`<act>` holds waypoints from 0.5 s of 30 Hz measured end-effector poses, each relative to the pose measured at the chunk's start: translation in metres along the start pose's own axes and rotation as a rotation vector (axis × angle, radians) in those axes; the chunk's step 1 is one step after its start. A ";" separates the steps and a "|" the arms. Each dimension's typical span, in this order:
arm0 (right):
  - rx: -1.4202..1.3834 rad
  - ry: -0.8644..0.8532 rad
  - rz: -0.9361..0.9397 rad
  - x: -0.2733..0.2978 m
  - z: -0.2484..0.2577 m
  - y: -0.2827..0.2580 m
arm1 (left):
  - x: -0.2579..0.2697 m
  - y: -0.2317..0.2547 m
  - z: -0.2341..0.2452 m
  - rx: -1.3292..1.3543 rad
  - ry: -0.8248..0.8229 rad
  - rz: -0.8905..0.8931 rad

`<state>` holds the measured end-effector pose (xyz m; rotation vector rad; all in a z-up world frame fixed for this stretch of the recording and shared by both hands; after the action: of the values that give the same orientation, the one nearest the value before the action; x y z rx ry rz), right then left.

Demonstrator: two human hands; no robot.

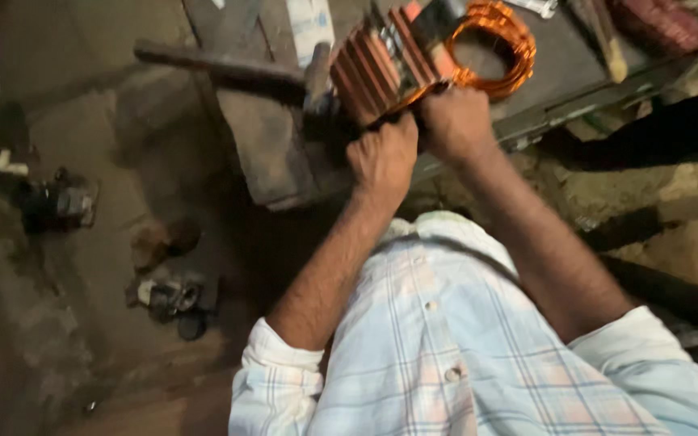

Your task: The person winds copper wire around a laminated stator core held in a bench vise. They repeatedly wrap the wire by hand, adjust the coil, and reposition the stator to continue winding.

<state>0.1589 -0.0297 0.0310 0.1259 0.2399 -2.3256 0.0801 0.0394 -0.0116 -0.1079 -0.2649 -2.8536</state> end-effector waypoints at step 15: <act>-0.405 -0.010 -0.008 0.039 0.078 0.014 | 0.106 0.011 0.127 0.375 0.432 -0.099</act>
<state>0.1409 -0.0826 0.0986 -0.0884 0.6982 -2.2355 -0.0123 0.0258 0.1248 0.5991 -0.7134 -2.7706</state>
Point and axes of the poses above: each hand's wrist, its own x-axis away from the middle knuckle, its own z-axis out of the back of the hand, y = z × x, the point moved 9 cm from there along -x, towards the middle knuckle, and after that the axes turned 11 degrees about -z, right-handed, at the moved point
